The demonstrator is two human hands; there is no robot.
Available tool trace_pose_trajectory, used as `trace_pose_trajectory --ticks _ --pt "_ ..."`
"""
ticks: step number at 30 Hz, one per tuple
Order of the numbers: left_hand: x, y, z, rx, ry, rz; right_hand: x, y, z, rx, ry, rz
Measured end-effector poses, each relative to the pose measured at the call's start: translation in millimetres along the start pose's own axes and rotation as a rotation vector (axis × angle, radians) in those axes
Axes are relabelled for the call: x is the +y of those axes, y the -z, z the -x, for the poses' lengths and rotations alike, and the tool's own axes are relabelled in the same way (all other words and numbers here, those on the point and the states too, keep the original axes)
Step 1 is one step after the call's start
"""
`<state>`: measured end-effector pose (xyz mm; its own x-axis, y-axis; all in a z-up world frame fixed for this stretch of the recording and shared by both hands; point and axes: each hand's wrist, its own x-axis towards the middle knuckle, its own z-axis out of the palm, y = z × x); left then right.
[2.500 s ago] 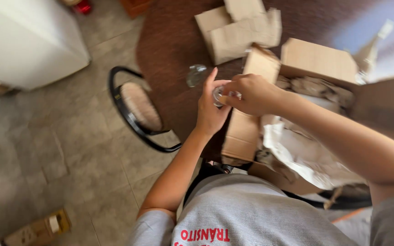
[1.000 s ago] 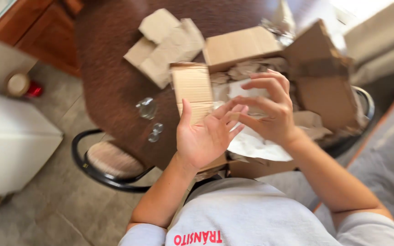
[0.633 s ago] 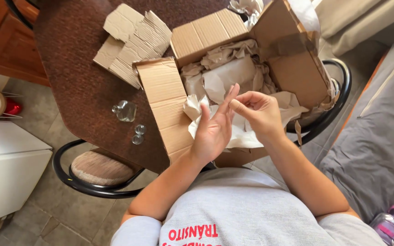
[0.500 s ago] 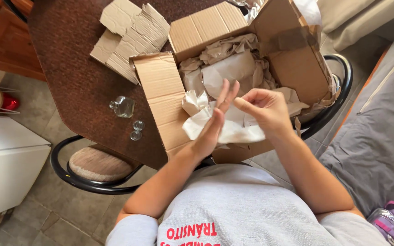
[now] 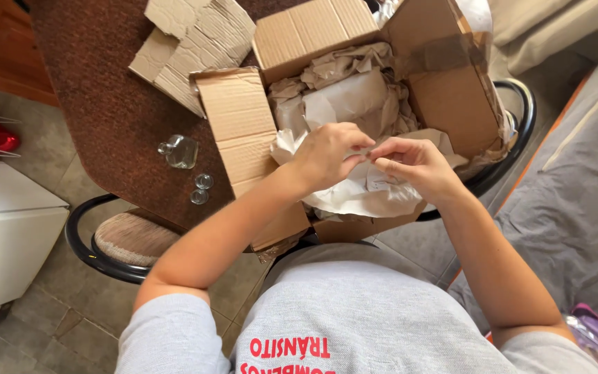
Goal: Unpacking small glass jars and lids from a cardboard box filled with packing paper
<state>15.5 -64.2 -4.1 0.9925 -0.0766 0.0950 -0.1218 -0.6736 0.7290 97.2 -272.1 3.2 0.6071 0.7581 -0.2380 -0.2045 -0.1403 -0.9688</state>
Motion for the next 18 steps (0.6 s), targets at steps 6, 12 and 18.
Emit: trace_pose_trajectory --ticks 6,12,18 --pt "-28 -33 37 -0.321 0.108 -0.488 31 14 -48 -0.254 0.018 0.907" --pt "-8 -49 70 -0.374 0.038 -0.311 111 -7 -105 -0.429 -0.142 1.573" --pt "-8 -55 83 -0.291 0.037 -0.269 133 -12 -121 -0.361 0.091 1.769"
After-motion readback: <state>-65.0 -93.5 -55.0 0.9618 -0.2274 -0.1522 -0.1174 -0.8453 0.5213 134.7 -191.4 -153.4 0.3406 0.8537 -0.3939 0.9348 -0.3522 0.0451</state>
